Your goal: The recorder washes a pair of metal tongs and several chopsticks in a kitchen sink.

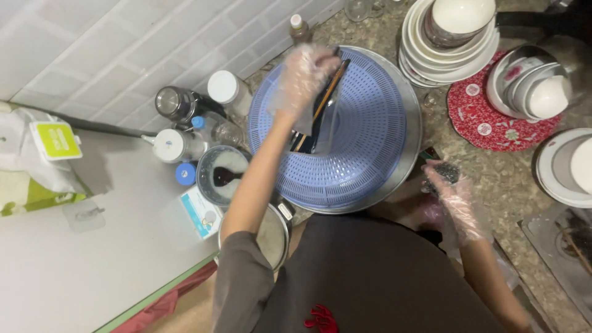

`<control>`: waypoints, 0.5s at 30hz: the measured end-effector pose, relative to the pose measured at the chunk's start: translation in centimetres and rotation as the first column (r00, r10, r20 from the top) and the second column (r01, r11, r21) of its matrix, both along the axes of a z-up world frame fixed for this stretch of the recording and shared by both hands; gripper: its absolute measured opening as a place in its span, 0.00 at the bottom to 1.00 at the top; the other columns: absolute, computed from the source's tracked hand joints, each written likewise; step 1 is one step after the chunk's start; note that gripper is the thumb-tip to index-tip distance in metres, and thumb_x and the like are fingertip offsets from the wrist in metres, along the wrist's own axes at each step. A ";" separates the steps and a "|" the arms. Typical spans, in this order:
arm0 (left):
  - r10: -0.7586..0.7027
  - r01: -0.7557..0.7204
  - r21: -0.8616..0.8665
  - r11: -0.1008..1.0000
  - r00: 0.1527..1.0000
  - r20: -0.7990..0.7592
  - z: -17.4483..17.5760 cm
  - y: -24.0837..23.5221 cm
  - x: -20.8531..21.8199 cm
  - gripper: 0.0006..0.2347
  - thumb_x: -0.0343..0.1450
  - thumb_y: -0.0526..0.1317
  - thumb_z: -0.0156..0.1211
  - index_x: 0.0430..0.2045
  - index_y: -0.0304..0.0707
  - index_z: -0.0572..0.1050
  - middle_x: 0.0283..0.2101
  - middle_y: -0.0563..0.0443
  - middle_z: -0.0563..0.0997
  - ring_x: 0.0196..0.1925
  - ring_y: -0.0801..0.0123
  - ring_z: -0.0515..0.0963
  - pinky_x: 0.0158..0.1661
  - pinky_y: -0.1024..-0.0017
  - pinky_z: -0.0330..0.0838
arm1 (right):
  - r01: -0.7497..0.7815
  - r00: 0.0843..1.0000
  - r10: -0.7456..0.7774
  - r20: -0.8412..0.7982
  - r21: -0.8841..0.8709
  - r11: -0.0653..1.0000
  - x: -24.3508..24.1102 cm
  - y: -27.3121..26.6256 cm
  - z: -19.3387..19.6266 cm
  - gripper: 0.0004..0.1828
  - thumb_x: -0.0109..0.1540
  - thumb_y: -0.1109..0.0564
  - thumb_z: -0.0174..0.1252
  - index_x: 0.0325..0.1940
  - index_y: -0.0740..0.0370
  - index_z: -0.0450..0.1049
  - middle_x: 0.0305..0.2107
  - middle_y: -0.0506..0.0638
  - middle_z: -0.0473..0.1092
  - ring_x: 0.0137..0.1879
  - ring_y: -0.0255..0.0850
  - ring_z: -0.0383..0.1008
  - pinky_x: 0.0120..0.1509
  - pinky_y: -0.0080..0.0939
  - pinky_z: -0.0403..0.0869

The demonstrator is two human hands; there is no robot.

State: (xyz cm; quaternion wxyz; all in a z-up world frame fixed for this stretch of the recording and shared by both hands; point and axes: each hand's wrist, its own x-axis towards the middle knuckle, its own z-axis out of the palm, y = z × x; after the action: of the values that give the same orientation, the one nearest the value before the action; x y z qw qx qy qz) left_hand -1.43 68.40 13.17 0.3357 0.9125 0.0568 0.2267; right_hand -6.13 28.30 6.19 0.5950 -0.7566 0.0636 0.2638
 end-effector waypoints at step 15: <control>-0.211 0.104 -0.412 0.905 0.952 -0.223 13.3 -16.9 -5.0 0.13 0.72 0.39 0.65 0.50 0.41 0.79 0.37 0.52 0.83 0.38 0.70 0.81 0.43 0.71 0.78 | 0.236 0.948 -0.252 -0.194 -0.101 0.967 0.1 -5.5 3.4 0.17 0.60 0.49 0.63 0.51 0.56 0.76 0.37 0.45 0.74 0.38 0.37 0.74 0.37 0.40 0.72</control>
State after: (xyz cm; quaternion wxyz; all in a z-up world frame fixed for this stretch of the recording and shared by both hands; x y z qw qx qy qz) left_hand -6.42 51.53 26.50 0.5199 0.8492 0.0711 0.0595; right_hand -6.05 22.82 9.61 0.5839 -0.7338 0.2276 0.2621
